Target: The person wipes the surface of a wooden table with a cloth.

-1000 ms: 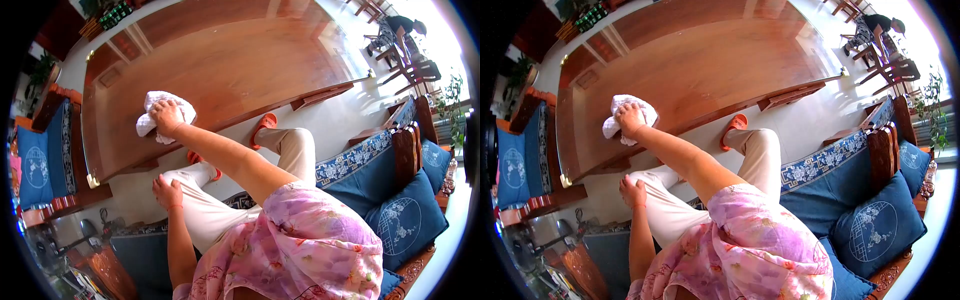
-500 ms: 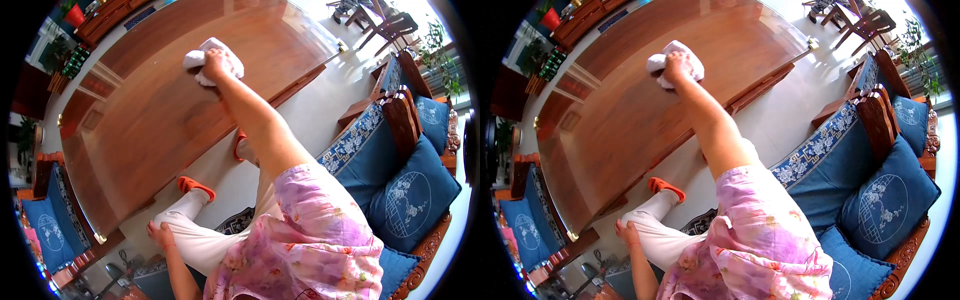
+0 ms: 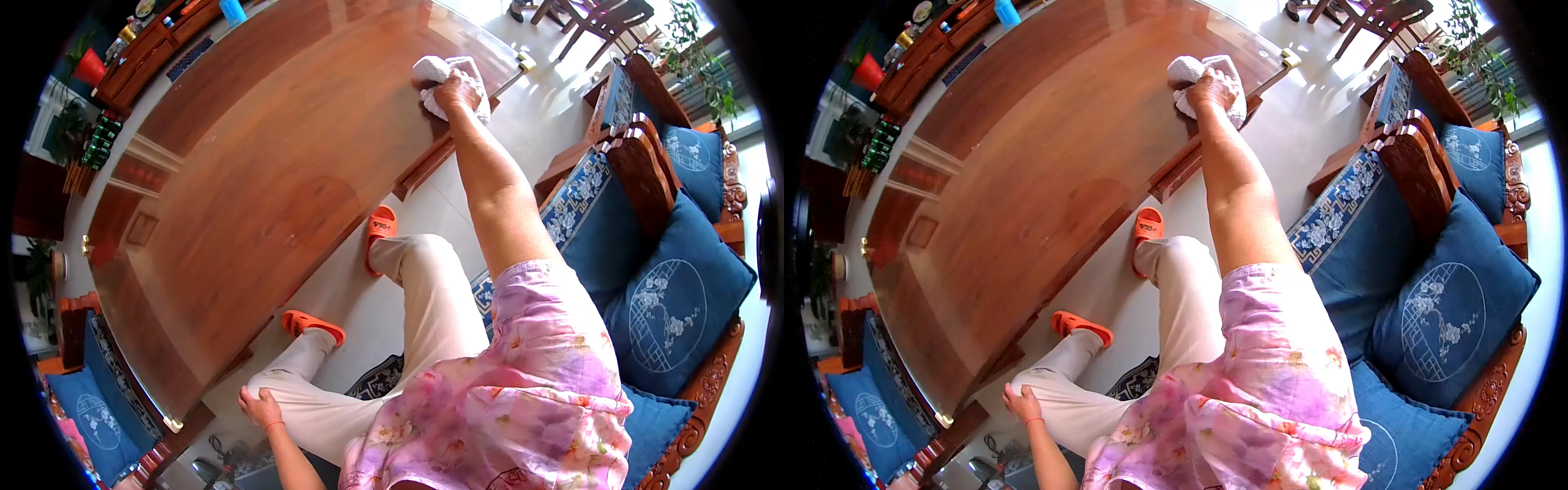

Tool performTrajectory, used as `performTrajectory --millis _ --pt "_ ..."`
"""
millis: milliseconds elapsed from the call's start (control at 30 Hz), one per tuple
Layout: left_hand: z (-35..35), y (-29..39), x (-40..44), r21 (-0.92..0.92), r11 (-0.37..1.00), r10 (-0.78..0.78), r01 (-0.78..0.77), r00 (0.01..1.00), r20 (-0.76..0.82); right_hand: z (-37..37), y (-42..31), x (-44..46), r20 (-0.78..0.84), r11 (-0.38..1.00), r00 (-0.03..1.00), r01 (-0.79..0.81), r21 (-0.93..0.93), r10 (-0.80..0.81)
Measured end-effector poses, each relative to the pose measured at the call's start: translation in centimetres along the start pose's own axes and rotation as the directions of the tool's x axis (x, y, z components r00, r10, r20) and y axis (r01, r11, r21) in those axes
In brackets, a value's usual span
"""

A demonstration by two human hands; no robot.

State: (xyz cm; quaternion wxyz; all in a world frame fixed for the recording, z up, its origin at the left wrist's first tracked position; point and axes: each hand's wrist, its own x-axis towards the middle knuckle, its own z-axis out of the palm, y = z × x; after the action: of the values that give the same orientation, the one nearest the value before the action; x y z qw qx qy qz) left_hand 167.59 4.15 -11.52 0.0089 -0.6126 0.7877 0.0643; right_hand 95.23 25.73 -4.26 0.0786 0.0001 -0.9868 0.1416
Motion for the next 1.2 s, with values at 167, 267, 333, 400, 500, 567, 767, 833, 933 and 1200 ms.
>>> performTrajectory --millis 167,267,333,400,500,567,767,833,933,1200 --pt "-0.3 1.0 0.1 -0.003 1.0 -0.005 0.005 1.0 0.013 1.8 0.9 0.4 -0.072 0.999 0.997 0.017 -0.052 -0.021" --pt "-0.5 1.3 -0.1 -0.02 1.0 0.0 0.0 1.0 0.015 1.2 0.2 -2.0 -0.034 0.991 0.992 0.117 -0.065 -0.119" --pt "-1.0 1.7 -0.4 0.001 0.999 -0.037 0.037 0.999 0.03 1.6 -0.4 -3.6 -0.031 0.974 0.974 0.224 -0.032 -0.225" --pt "-1.7 2.8 -0.7 0.015 0.996 -0.089 0.088 0.995 0.051 -1.4 -2.5 -8.0 0.049 0.942 0.941 0.335 -0.004 -0.334" --pt "-1.2 2.8 -0.7 0.043 0.996 -0.074 0.073 0.997 0.011 0.2 -4.7 -11.8 0.048 0.868 0.867 0.493 0.061 -0.496" --pt "-0.9 2.7 -0.7 0.06 0.996 -0.061 0.061 0.998 -0.014 1.7 -7.2 -14.8 0.074 0.847 0.844 0.532 0.019 -0.532" --pt "-1.3 2.9 -1.0 0.067 0.992 -0.111 0.109 0.994 0.016 2.7 -17.3 -29.6 0.034 0.54 0.541 0.832 0.126 -0.841" --pt "-1.5 2.8 -0.9 0.039 0.993 -0.117 0.115 0.991 0.056 2.9 -20.3 -35.6 0.024 0.503 0.506 0.848 0.166 -0.862" --pt "-0.8 2.1 -0.9 0.045 0.993 -0.106 0.105 0.994 0.021 6.0 -24.7 -44.3 0.098 0.469 0.461 0.878 0.092 -0.882" --pt "-1.6 1.8 -1.1 0.064 0.992 -0.115 0.112 0.992 0.051 1.3 -23.6 -44.3 0.131 0.288 0.258 0.89 0.354 -0.957"
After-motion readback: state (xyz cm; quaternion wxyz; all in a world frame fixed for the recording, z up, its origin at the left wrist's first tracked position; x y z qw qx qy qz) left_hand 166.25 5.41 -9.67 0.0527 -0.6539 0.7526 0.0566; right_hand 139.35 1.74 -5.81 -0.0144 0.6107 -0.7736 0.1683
